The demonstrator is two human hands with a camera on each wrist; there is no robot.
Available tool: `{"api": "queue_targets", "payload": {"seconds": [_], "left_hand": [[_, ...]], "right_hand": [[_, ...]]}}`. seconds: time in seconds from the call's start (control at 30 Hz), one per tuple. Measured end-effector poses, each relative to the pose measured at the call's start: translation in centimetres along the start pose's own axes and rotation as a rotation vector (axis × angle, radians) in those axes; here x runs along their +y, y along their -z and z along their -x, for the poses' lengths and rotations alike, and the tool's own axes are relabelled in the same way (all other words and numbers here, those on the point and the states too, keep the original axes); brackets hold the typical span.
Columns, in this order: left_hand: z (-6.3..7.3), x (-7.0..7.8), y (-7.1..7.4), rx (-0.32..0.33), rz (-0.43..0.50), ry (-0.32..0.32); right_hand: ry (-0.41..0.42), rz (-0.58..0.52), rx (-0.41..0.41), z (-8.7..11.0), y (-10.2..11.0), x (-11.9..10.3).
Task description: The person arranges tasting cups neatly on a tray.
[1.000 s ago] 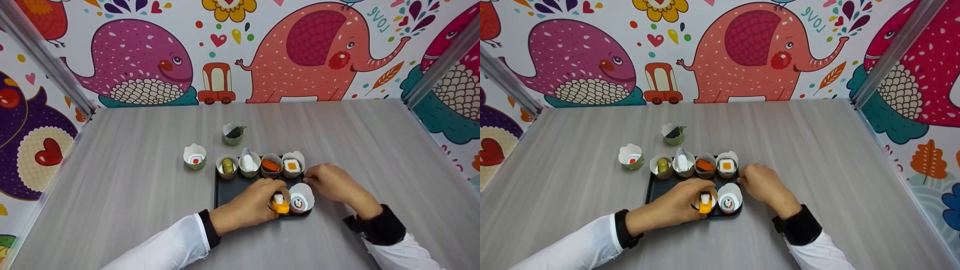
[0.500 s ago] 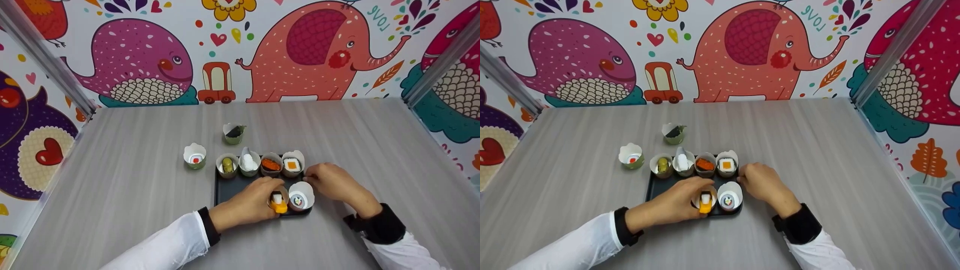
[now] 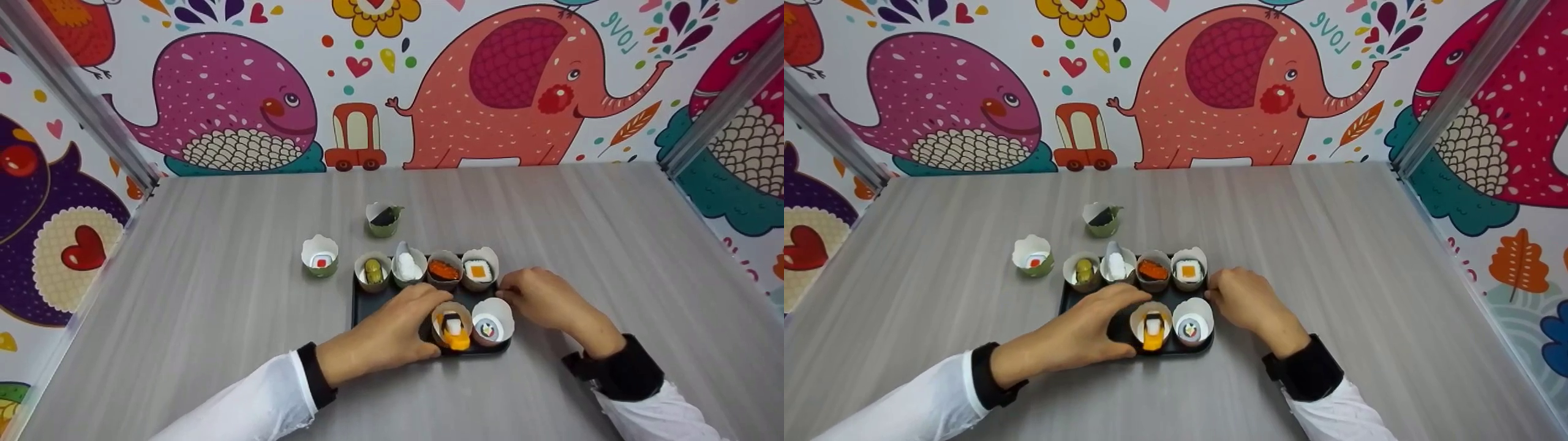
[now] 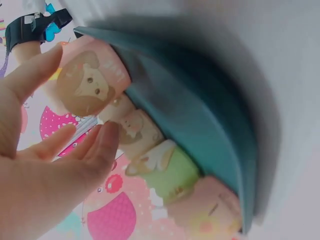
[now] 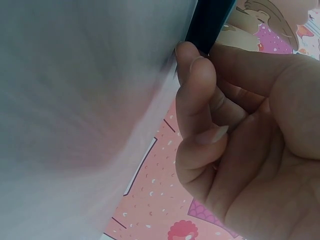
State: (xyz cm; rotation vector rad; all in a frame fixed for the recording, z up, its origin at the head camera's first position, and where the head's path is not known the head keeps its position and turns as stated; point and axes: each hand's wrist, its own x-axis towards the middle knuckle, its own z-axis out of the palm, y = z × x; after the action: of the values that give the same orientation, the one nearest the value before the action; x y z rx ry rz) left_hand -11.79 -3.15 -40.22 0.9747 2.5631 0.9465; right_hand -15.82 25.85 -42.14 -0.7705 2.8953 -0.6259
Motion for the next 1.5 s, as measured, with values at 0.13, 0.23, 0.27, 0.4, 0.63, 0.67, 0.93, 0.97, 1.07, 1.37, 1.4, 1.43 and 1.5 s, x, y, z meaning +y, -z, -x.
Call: {"api": "queue_targets", "payload": {"seconds": [0.13, 0.23, 0.27, 0.4, 0.63, 0.67, 0.93, 0.97, 1.07, 1.37, 1.4, 1.43, 1.5], "left_hand": [[1.1, -0.1, 0.8, 0.025, -0.006, -0.023], [1.9, -0.3, 1.4, 0.047, 0.005, -0.036], [2.1, -0.4, 1.5, 0.058, 0.009, -0.044], [2.9, -1.0, 2.1, 0.126, 0.006, -0.093], [3.9, -2.7, 3.5, 0.293, -0.077, -0.124], [4.0, -3.0, 3.8, 0.320, -0.092, -0.126], [4.6, -5.7, 5.9, 0.472, -0.169, -0.114], [4.6, -6.1, 6.1, 0.482, -0.179, -0.104], [4.7, -7.2, 6.5, 0.494, -0.205, -0.060], [4.4, -10.3, 7.9, 0.385, -0.219, 0.198], [4.3, -10.5, 8.0, 0.373, -0.218, 0.217], [4.2, -10.7, 8.0, 0.362, -0.214, 0.236], [3.9, -11.2, 8.1, 0.350, -0.204, 0.270]], "right_hand": [[0.000, -0.005, 0.002, 0.0, 0.0, 0.0], [-0.003, -0.009, -0.003, 0.0, -0.1, 0.0], [-0.006, -0.009, -0.004, 0.0, -0.1, 0.0], [-0.011, -0.011, -0.005, 0.0, 0.0, 0.0], [-0.011, -0.009, 0.002, 0.1, -0.1, 0.0], [-0.011, -0.007, 0.003, 0.1, -0.1, 0.0], [0.003, -0.008, 0.005, 0.0, 0.0, 0.0], [0.000, -0.008, 0.002, 0.0, 0.0, 0.0], [-0.006, -0.013, -0.004, 0.0, 0.0, -0.1], [-0.005, -0.012, -0.007, 0.0, 0.0, -0.1], [-0.005, -0.011, -0.006, 0.0, 0.0, -0.1], [-0.006, -0.010, -0.005, 0.0, 0.0, -0.1], [-0.007, -0.009, -0.004, 0.0, 0.0, -0.1]]}}
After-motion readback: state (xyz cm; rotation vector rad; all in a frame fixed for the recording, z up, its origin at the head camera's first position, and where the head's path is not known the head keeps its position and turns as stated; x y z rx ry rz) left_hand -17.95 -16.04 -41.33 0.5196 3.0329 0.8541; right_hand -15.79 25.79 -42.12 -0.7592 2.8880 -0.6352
